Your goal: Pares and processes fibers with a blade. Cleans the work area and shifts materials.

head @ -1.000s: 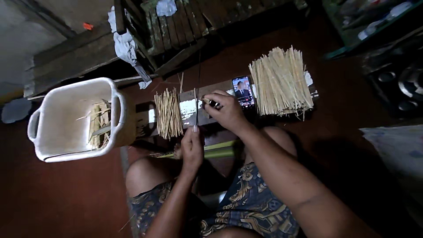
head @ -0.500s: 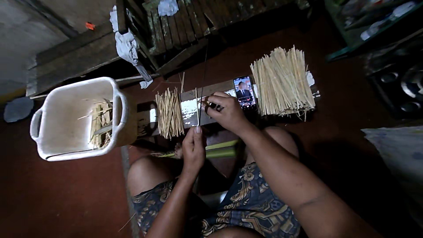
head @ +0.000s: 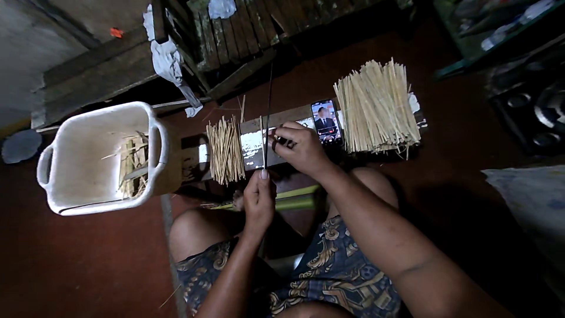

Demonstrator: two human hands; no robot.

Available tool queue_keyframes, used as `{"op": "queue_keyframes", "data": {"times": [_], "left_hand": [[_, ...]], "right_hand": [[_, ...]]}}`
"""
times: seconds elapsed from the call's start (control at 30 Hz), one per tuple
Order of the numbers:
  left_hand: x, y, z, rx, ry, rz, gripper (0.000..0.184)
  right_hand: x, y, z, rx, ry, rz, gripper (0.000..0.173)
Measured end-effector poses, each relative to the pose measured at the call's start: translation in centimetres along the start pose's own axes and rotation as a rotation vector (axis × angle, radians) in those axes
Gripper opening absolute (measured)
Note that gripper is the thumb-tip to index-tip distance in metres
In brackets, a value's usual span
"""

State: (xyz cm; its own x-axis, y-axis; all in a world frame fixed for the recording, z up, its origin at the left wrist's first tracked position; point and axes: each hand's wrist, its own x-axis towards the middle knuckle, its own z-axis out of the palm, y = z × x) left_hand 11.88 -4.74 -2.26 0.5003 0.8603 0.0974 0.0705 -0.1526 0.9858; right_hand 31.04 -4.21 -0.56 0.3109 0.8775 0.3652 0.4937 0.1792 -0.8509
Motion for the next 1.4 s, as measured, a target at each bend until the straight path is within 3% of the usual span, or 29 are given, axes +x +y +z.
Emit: {"op": "queue_keyframes", "data": {"times": [0.2,0.33,0.5,0.77,0.9,1.03,1.17,1.3,1.4], "left_hand": [[0.2,0.2,0.0,0.014,-0.005,-0.009,0.045],[0.2,0.3,-0.1,0.013,-0.005,-0.034,0.047],[-0.1,0.9,-0.4,0.029,-0.011,0.008,0.048],[0.0,-0.2,-1.0,0.104,-0.033,0.002,0.048],[-0.1,-2.9,-1.2,0.091,-0.053,-0.13,0.048],[-0.8,-3.2,-0.6,0.034,-0.047,-0.104,0.047],[-1.0,-4.4,-0.4,0.004,-0.045,-0.119,0.046],[-0.7,-4.4,-0.1,0.012,-0.033,-0.137,0.047],[-0.8,-4.6,0.0,0.024,-0.033,-0.137,0.048]], "right_hand": [[0.2,0.4,0.1,0.013,-0.002,0.003,0.014],[-0.2,0.4,0.1,-0.036,-0.102,0.097,0.014],[-0.6,0.0,0.5,-0.069,-0.007,0.024,0.011],[-0.7,-0.1,1.1,-0.112,0.037,0.077,0.01],[-0.5,0.7,1.0,-0.107,-0.054,0.192,0.012],[-0.7,0.1,0.4,-0.086,-0.013,0.142,0.01],[-0.5,0.5,0.6,-0.067,-0.119,0.234,0.025],[-0.4,-0.2,0.4,-0.007,-0.078,0.174,0.044],[-0.3,-0.2,0.7,-0.008,-0.02,0.11,0.039]]}}
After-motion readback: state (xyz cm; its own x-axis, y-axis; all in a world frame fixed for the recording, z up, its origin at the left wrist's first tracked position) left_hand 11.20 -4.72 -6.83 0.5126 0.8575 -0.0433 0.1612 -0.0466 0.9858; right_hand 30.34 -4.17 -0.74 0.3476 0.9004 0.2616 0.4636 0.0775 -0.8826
